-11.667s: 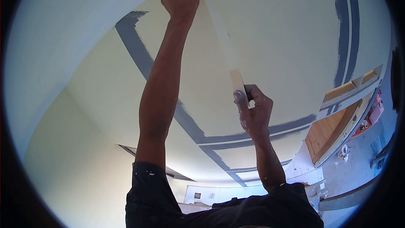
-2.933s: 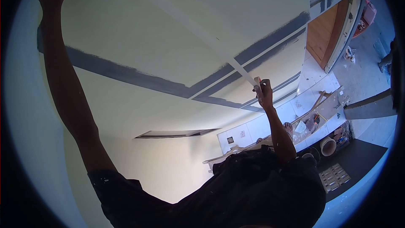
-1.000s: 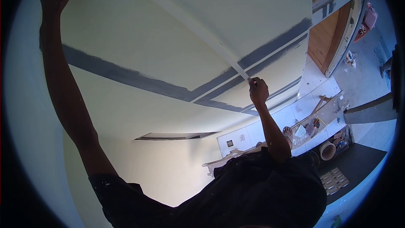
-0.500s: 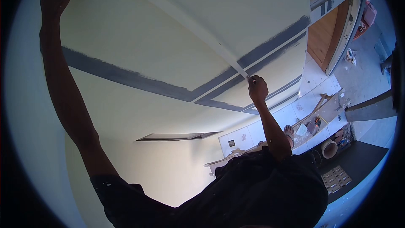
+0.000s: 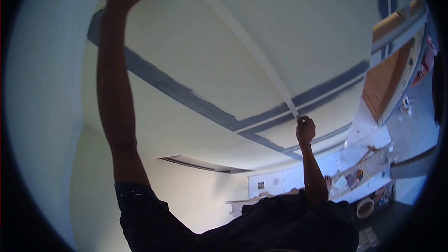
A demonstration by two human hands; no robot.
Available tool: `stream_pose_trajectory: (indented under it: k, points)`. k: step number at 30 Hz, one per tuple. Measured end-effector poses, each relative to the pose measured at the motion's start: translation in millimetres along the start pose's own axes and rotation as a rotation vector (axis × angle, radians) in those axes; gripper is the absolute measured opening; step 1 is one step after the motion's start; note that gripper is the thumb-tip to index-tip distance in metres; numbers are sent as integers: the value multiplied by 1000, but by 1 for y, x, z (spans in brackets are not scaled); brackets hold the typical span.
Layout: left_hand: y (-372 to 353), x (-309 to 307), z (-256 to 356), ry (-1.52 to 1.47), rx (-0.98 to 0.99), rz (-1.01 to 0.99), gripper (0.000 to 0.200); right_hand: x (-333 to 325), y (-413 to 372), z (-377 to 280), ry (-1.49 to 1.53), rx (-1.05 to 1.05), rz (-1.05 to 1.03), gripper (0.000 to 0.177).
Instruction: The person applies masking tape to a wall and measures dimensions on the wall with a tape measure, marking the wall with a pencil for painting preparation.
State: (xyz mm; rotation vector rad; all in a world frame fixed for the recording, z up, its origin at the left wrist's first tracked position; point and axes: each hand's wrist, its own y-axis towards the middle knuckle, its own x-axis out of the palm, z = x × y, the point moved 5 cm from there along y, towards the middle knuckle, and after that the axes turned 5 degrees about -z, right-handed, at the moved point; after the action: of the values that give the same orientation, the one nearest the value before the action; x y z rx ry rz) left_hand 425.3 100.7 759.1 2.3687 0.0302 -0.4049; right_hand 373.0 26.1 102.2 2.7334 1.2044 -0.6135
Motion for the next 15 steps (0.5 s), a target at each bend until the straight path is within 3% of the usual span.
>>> stream_pose_trajectory:
  k: [4,8,15]
  points:
    - [5,0,-8,8,149,46,89,4,2,2,-8,13,-4,31]
    - [6,-4,2,24,40,10,89,1,1,-1,6,-1,-2,31]
    - [4,-1,8,19,31,10,104,3,5,3,-23,-5,19,31]
